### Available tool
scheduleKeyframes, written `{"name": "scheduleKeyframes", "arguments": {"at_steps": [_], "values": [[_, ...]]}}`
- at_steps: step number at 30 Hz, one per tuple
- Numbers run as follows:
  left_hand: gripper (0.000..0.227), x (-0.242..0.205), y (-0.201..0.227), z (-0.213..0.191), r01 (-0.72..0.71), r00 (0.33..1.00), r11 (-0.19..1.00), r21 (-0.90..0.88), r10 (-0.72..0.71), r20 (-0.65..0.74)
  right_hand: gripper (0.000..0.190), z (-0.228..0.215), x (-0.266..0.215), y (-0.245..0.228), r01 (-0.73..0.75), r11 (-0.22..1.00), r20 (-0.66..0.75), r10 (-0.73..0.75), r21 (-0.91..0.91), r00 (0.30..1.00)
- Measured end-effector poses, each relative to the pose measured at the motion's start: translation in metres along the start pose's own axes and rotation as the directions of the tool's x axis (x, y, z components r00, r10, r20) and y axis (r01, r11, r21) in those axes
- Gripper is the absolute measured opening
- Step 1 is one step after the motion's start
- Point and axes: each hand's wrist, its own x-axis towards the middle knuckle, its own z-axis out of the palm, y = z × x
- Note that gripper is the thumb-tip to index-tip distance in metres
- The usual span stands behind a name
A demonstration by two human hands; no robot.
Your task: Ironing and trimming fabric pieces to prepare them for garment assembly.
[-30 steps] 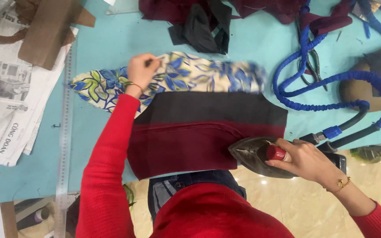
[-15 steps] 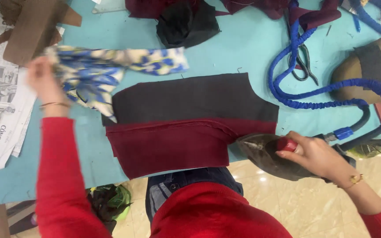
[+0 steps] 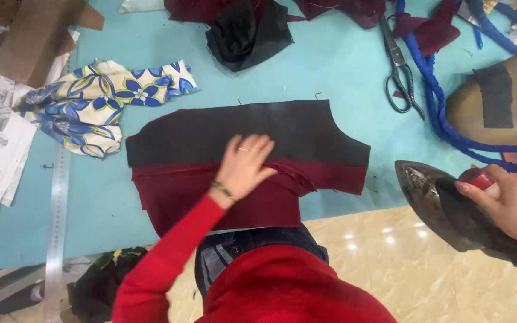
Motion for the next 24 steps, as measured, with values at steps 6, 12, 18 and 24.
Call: {"name": "scheduleKeyframes", "arguments": {"at_steps": [6, 12, 18, 24], "values": [[0.088, -0.004, 0.049, 0.038, 0.044, 0.999, 0.991, 0.129, -0.044, -0.002, 0.040, -0.036, -0.008, -0.061, -0.050, 0.971, 0.246, -0.009, 0.234, 0.969], [0.081, -0.010, 0.053, 0.031, 0.028, 0.995, 0.981, 0.189, -0.009, -0.104, 0.041, -0.049, -0.001, -0.108, 0.034, 0.959, 0.353, -0.136, 0.280, 0.926], [0.078, -0.017, 0.065, 0.026, 0.084, 0.986, 0.984, 0.160, -0.059, -0.155, 0.047, -0.038, 0.025, -0.116, 0.250, 0.942, 0.292, -0.310, 0.226, 0.905], [0.082, -0.019, 0.068, 0.022, 0.102, 0.992, 0.983, 0.155, -0.088, -0.090, 0.049, -0.044, 0.033, -0.126, 0.274, 0.929, 0.283, -0.340, 0.248, 0.897]]}}
